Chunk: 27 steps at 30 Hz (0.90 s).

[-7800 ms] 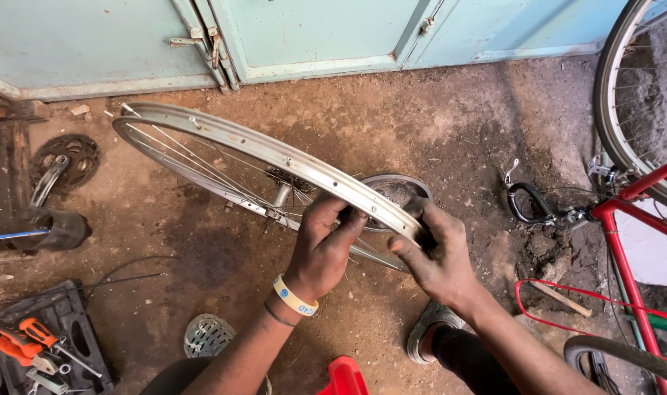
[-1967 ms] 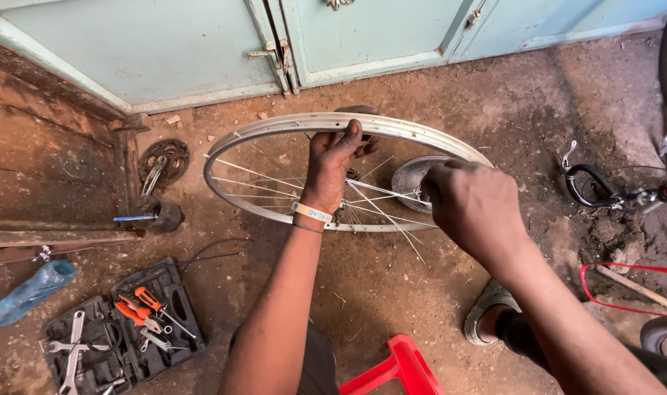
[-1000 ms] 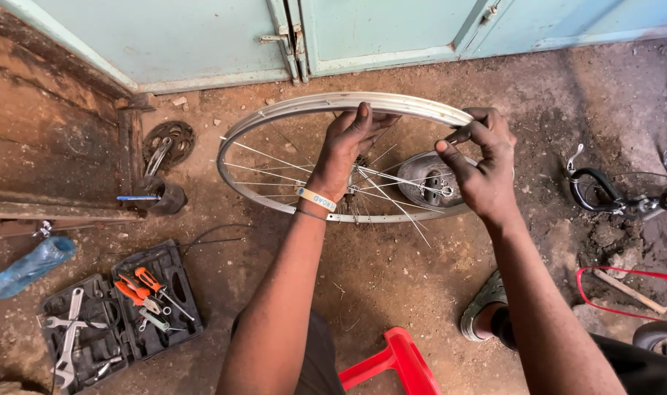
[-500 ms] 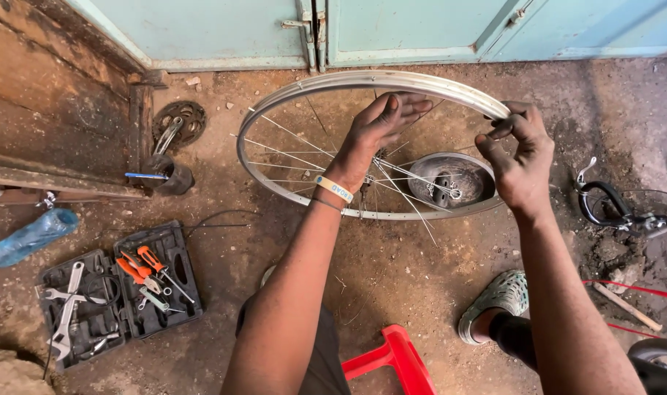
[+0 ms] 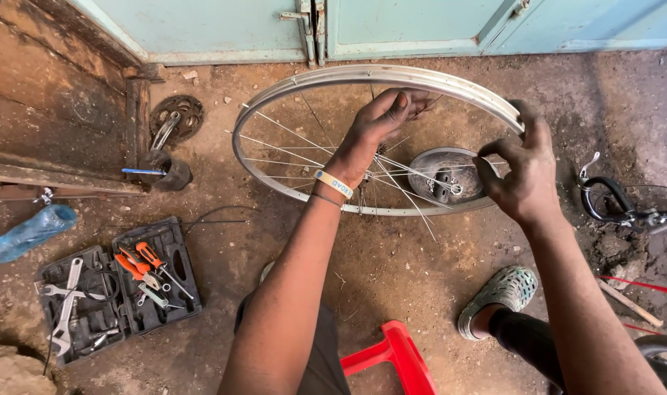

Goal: The person is seated on a red stool, working on a bicycle wheel placed on the ground. They use their hands to manipulate the spokes and rim, adjusting the tension and alignment of the wheel components.

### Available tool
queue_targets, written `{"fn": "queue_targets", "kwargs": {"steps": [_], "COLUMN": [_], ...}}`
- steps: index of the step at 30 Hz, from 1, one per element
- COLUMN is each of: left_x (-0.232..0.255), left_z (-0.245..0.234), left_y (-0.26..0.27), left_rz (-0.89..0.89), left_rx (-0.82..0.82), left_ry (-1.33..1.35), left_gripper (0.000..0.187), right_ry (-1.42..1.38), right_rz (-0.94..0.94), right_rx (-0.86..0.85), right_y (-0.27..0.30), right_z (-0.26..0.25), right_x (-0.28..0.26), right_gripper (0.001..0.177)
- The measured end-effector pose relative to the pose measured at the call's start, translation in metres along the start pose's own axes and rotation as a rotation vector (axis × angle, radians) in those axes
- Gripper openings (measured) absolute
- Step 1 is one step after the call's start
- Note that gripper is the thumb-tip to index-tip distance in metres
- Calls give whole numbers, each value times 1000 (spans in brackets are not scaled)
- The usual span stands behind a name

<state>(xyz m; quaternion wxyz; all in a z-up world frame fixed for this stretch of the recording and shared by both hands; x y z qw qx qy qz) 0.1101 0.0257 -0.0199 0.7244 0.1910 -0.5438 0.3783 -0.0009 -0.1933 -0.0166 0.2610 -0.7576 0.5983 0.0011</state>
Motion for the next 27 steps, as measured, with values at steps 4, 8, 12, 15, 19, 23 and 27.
{"fn": "queue_targets", "kwargs": {"steps": [4,8,12,15,19,23,27], "left_x": [0,-2,-2,-2,-5,-5,-1], "left_z": [0,1,-1,-4,-5,-3,-3], "left_y": [-2,-2,-4,-6,-4,-4,-2], "left_rz": [10,42,57,83,157,156,149], "left_rx": [-3,8,15,31,18,-2,18], "left_ry": [-27,-13,-41,-43,-101,-106,-95], "left_gripper": [49,42,46,51,34,29,37], "right_ry": [73,109,106,204,6,-753,-1180], "right_rz": [65,158,285,230,176,1201,1407], "right_rx": [-1,-42,-14,390,526,147,213], "right_y": [12,11,15,26,17,23,27], "right_z": [8,8,13,15,6,85,147], "right_x": [16,11,2,-12,-65,-24,-7], "right_gripper": [24,37,48,34,16,52,39]}}
Point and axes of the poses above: each hand's wrist, its own y-axis away from the middle knuckle, its own z-axis out of the palm, x = y × z, the point moved 5 cm from there along -y, towards the middle knuckle, and after that the axes turned 1 degree about -x, right-handed, at the moved point
